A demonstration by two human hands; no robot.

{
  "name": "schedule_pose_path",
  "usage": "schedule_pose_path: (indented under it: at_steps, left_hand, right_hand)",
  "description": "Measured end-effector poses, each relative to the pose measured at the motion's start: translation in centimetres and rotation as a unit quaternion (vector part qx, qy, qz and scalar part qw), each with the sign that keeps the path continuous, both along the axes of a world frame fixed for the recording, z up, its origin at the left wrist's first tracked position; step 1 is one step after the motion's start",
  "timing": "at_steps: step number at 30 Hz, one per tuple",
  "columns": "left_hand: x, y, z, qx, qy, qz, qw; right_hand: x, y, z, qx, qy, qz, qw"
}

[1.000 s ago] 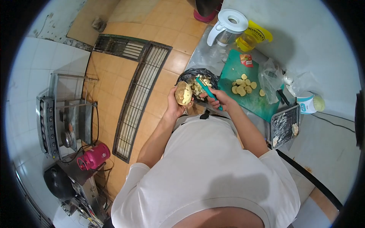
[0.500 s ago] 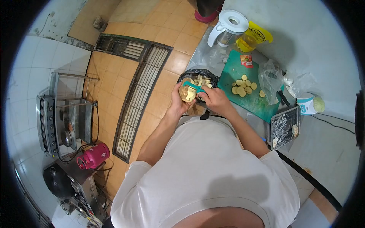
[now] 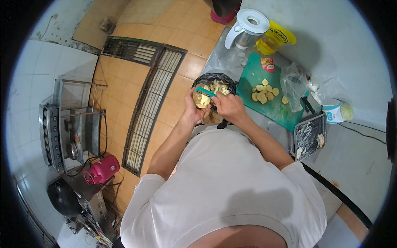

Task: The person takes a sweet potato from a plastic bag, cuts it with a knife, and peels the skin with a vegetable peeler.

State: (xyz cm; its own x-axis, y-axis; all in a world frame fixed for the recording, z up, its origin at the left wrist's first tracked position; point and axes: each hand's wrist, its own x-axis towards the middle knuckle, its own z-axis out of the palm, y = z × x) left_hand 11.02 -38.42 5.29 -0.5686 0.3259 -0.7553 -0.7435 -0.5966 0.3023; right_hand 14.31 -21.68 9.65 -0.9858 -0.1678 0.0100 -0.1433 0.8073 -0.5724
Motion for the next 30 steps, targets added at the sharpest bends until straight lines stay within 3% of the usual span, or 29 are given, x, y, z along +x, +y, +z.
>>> schedule_pose_path:
  at_steps: [10, 14, 22, 25, 30]
  left_hand:
    - [1.8, 0.3, 0.6, 0.045, 0.047, -0.064, 0.996]
    - [2.2, 0.1, 0.5, 0.047, 0.053, -0.080, 0.994]
    - [2.4, -1.8, -0.4, 0.041, 0.109, -0.093, 0.989]
    - [2.3, -2.3, -0.9, 0.014, 0.092, -0.085, 0.992]
    - [1.9, -1.3, -0.3, -0.029, 0.034, -0.021, 0.999]
  right_hand:
    - [-1.6, 1.0, -2.2, 0.023, -0.052, -0.034, 0.998]
    - [-2.3, 0.9, -2.5, 0.033, -0.136, -0.037, 0.989]
    - [-2.9, 2.5, -10.6, -0.052, -0.242, -0.076, 0.966]
    - [-2.9, 3.9, -7.8, -0.268, -0.472, -0.097, 0.834]
    - [-2.5, 5.2, -5.9, -0.457, -0.581, -0.046, 0.672]
